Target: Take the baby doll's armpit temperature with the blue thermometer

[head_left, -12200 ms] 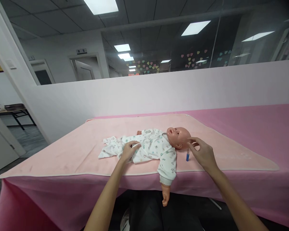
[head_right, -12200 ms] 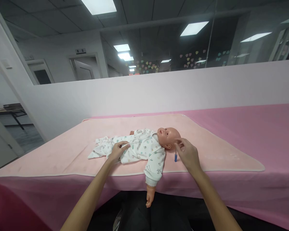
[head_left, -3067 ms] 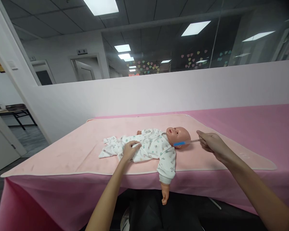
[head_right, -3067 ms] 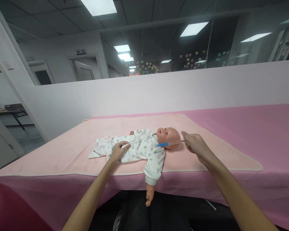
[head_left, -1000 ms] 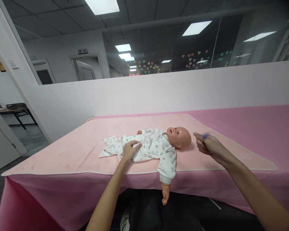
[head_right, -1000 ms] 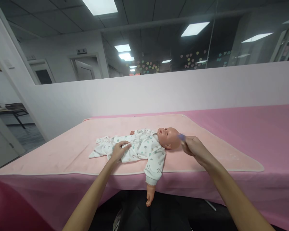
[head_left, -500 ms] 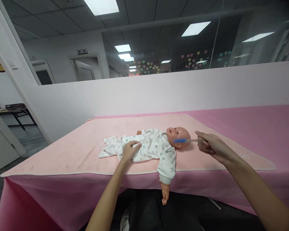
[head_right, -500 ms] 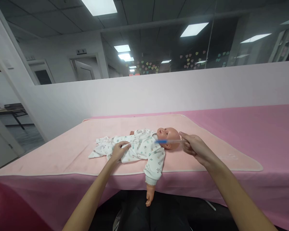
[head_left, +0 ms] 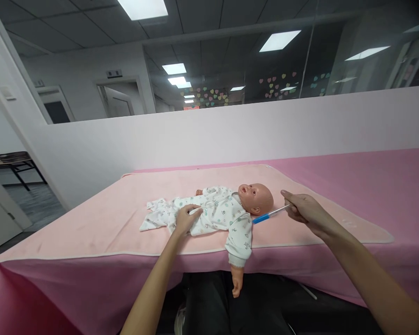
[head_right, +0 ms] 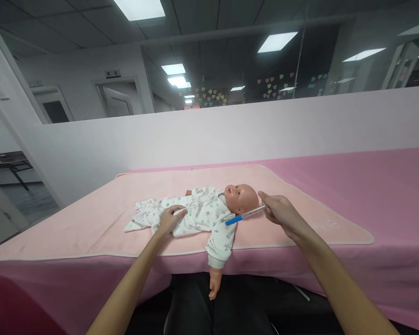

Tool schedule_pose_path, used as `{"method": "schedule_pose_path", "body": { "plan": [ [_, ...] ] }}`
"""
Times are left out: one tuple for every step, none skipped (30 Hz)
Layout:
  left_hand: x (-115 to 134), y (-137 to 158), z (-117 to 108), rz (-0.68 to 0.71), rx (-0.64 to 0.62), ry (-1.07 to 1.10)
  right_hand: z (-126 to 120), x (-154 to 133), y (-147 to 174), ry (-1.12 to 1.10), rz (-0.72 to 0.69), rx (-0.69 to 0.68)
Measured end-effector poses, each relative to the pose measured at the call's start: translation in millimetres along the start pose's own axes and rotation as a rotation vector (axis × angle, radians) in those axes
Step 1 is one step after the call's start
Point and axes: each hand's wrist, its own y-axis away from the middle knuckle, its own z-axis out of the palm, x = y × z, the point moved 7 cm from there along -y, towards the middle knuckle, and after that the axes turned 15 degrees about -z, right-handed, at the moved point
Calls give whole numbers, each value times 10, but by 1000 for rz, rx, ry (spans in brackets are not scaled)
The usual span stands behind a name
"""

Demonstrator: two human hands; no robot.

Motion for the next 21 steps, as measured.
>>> {"method": "schedule_pose_path", "body": {
  "plan": [
    [4,-2,-2,5,4,-2,-3,11,-1,15,8,6],
    [10,-4,-3,10,6,-5,-3,23,-4,28,13,9],
    [15,-5,-3,12,7,-7,-4,38,-9,44,15,12],
    [18,-7,-3,10,7,-10,-9,57,-14,63,14,17],
    [21,-10,-3,5,6,-12,-18,79,-22,85,9,27],
    [22,-14,-1,-3,6,-13,-29,107,-32,110,1,35],
    [22,-20,1,-12,5,-16,-42,137,-44,139,-12,43],
    [20,-26,3,-22,5,-18,-59,169,-57,175,-29,53],
    [19,-34,6,-30,5,-21,-79,207,-70,217,-42,64],
    [17,-40,11,-36,2,-24,-95,254,-82,252,-46,68],
    [17,-47,16,-40,-2,-26,-103,312,-93,273,-37,58],
    [18,-51,20,-40,-4,-25,-112,372,-102,282,-25,52],
    [20,-55,22,-38,-6,-21,-130,427,-109,286,-17,56],
    [23,-57,23,-35,-6,-15,-159,475,-113,295,-14,76],
    [25,-59,23,-34,-6,-11,-192,518,-114,303,-10,101],
    [26,-61,24,-35,-6,-11,-225,558,-111,308,-5,124],
    [26,-62,25,-37,-5,-14,-256,594,-105,311,3,146],
    [27,-63,26,-41,-6,-21,-280,623,-96,308,10,161],
    [28,-64,27,-45,-5,-29,-299,642,-86,304,16,170],
    [30,-64,28,-49,-3,-37,-313,646,-75,296,15,181],
    [32,-64,27,-52,0,-41,-314,641,-64,272,11,179]
  ]
}}
